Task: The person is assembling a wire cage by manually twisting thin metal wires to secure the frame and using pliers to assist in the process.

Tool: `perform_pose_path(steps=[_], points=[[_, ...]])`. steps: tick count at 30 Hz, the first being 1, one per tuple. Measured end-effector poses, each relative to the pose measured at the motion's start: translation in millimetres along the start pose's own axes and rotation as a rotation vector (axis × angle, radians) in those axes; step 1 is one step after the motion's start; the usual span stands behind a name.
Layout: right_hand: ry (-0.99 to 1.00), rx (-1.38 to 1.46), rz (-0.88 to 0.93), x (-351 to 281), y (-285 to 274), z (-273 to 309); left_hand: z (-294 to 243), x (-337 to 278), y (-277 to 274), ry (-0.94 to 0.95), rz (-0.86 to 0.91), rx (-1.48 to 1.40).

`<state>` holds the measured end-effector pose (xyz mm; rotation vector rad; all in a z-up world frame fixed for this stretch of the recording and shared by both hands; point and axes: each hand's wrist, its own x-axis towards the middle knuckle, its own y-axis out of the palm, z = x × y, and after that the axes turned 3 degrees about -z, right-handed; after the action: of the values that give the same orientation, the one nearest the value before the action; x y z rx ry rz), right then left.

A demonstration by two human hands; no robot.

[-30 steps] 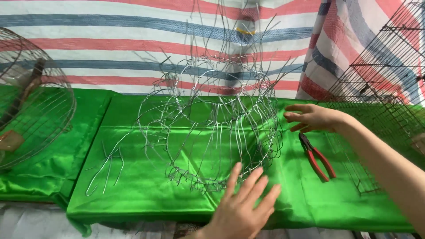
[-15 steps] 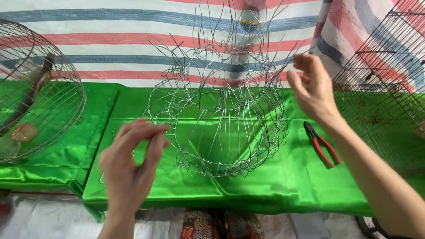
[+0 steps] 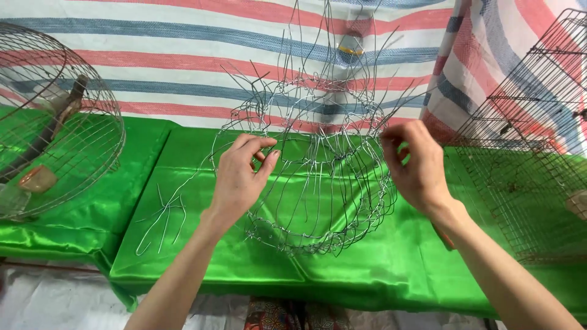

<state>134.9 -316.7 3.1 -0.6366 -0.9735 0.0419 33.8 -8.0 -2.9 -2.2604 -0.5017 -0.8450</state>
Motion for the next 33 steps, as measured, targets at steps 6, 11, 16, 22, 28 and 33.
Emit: perform_pose_path(steps=[6, 11, 16, 22, 28, 33], points=[[-0.226, -0.097, 0.147, 42.5, 9.3, 61.8, 1.5, 4.5, -0.6, -0.101, 0.088, -0.001], [-0.274, -0.178, 0.338, 60.1, 55.8, 63.1, 25.9, 6.0, -5.2, -0.222, 0.166, -0.212], [-0.181, -0.024, 0.513, 80.6, 66.7, 90.5, 26.5, 19.3, -7.5, -0.277, 0.233, -0.250], [0.139, 0.137, 0.714, 94.6, 53.4, 109.4, 49.6, 14.7, 13.0, -0.272, 0.180, -0.210], [0.254, -0.122, 0.647, 85.1, 65.4, 119.2, 48.7, 10.8, 33.0, -0.028, -0.108, -0.004], [0.197, 0.065, 0.449, 76.2, 76.5, 106.3, 52.1, 13.5, 35.6, -0.065, -0.079, -0.002]])
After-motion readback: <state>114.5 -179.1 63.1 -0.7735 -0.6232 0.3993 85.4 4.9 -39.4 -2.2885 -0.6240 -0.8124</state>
